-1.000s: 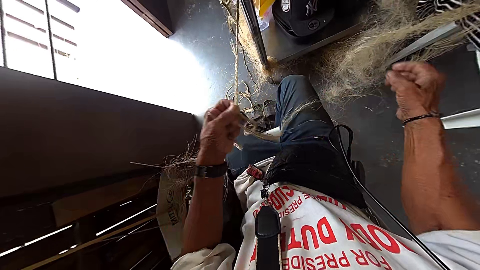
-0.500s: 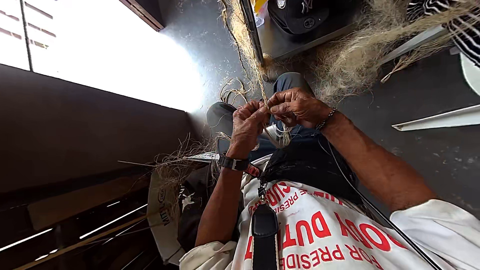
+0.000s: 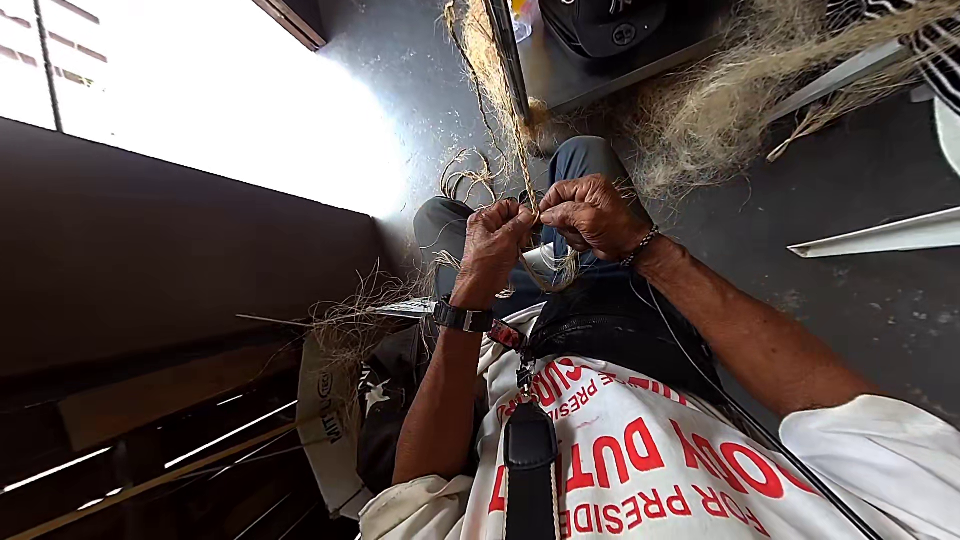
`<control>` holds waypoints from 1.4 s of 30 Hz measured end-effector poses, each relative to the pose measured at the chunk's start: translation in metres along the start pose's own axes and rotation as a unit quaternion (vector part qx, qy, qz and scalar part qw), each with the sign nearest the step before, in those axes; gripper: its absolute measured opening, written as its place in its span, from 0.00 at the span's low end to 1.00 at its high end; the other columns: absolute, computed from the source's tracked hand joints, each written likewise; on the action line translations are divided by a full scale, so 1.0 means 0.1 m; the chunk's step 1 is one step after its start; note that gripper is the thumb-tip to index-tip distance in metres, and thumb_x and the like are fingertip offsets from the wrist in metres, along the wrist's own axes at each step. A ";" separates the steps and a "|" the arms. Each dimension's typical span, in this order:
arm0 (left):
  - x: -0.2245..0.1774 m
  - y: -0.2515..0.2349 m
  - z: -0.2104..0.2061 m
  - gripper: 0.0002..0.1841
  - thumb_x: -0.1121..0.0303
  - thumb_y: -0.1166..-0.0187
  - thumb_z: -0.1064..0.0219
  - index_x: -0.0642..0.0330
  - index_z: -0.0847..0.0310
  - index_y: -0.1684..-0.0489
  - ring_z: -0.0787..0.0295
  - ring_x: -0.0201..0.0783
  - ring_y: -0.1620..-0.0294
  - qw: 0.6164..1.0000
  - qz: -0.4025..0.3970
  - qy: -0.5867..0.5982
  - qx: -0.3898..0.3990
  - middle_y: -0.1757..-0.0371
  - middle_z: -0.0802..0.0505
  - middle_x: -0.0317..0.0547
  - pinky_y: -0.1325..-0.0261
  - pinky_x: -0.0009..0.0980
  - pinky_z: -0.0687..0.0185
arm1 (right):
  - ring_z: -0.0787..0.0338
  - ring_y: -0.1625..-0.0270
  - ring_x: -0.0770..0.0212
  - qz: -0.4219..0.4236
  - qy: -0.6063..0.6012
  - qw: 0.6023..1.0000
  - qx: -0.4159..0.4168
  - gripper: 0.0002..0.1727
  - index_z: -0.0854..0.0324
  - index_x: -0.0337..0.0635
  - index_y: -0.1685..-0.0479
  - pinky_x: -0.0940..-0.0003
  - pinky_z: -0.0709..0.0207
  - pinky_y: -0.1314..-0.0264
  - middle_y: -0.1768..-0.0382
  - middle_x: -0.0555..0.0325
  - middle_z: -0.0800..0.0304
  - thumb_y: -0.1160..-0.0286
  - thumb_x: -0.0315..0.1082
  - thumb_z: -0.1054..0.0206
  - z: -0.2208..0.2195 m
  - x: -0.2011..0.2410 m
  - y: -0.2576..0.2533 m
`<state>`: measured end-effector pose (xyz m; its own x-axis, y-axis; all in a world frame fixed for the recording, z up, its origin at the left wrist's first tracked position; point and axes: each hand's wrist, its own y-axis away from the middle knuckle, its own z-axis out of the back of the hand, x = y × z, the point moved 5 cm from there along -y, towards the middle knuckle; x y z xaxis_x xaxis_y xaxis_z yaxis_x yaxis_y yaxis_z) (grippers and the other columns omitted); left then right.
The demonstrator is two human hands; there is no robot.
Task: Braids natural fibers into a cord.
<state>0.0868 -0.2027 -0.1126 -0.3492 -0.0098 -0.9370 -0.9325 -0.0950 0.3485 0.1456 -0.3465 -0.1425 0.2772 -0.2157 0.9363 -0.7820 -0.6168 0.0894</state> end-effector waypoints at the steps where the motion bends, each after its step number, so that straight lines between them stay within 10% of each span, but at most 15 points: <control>1: 0.02 -0.04 -0.01 0.10 0.76 0.16 0.39 0.57 0.22 0.71 0.36 0.24 0.88 1.000 0.005 0.018 -0.004 0.83 0.23 0.33 0.86 0.18 0.43 | 0.38 0.92 0.75 0.000 -0.001 1.000 0.002 0.06 0.16 0.37 0.67 0.79 0.44 0.91 0.89 0.67 0.29 0.25 0.23 0.36 0.01 -0.01 0.00; 9: 0.00 0.05 -0.06 0.10 0.71 0.15 0.39 0.52 0.22 0.71 0.41 0.24 0.91 1.000 -0.004 -0.008 0.014 0.85 0.27 0.33 0.90 0.17 0.48 | 0.39 0.92 0.75 -0.001 -0.021 1.000 -0.007 0.06 0.16 0.38 0.67 0.78 0.45 0.91 0.90 0.68 0.33 0.24 0.25 0.38 0.02 -0.04 0.05; 17: -0.05 0.20 -0.09 0.07 0.67 0.13 0.37 0.57 0.20 0.63 0.21 0.36 0.82 0.936 -0.134 -0.314 -0.086 0.77 0.14 0.42 0.80 0.33 0.27 | 0.40 0.92 0.75 -0.040 -0.046 0.996 -0.069 0.04 0.13 0.35 0.64 0.79 0.46 0.92 0.88 0.66 0.27 0.23 0.24 0.32 -0.01 -0.17 0.06; 24: -0.11 0.32 -0.25 0.08 0.71 0.15 0.36 0.62 0.21 0.67 0.19 0.39 0.72 0.873 -0.203 -0.415 -0.156 0.72 0.17 0.46 0.68 0.37 0.21 | 0.22 0.75 0.80 0.070 0.172 0.978 -0.094 0.06 0.12 0.39 0.69 0.81 0.29 0.70 0.76 0.66 0.14 0.24 0.26 0.30 0.04 -0.09 0.05; 34: 0.34 0.40 -0.36 0.10 0.71 0.21 0.36 0.57 0.17 0.75 0.21 0.33 0.78 0.910 -0.165 -0.376 0.055 0.80 0.17 0.37 0.72 0.36 0.24 | 0.35 0.92 0.75 -0.100 -0.092 0.989 -0.057 0.05 0.23 0.40 0.57 0.81 0.46 0.91 0.83 0.58 0.17 0.13 0.27 0.43 -0.02 -0.31 0.10; 38: 0.37 0.50 -0.19 0.09 0.69 0.19 0.33 0.56 0.09 0.68 0.12 0.29 0.67 0.926 -0.114 -0.348 0.089 0.70 0.08 0.35 0.58 0.35 0.16 | 0.41 0.91 0.74 -0.131 -0.154 0.978 -0.041 0.05 0.26 0.45 0.59 0.80 0.48 0.92 0.88 0.68 0.36 0.13 0.28 0.44 -0.03 -0.37 0.09; 42: 0.15 0.62 0.14 0.12 0.68 0.20 0.32 0.61 0.10 0.44 0.10 0.35 0.50 0.946 -0.189 -0.256 -0.067 0.49 0.08 0.44 0.47 0.35 0.11 | 0.43 0.91 0.75 -0.117 -0.131 0.984 -0.038 0.05 0.23 0.44 0.60 0.81 0.49 0.92 0.89 0.70 0.40 0.14 0.28 0.41 -0.01 -0.35 0.07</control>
<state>0.0221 -0.1946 -0.1047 -0.0248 0.5296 -0.8479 -0.9916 -0.1206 -0.0463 0.1297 -0.3424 -0.1743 0.5805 -0.2680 0.7689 -0.7167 -0.6164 0.3263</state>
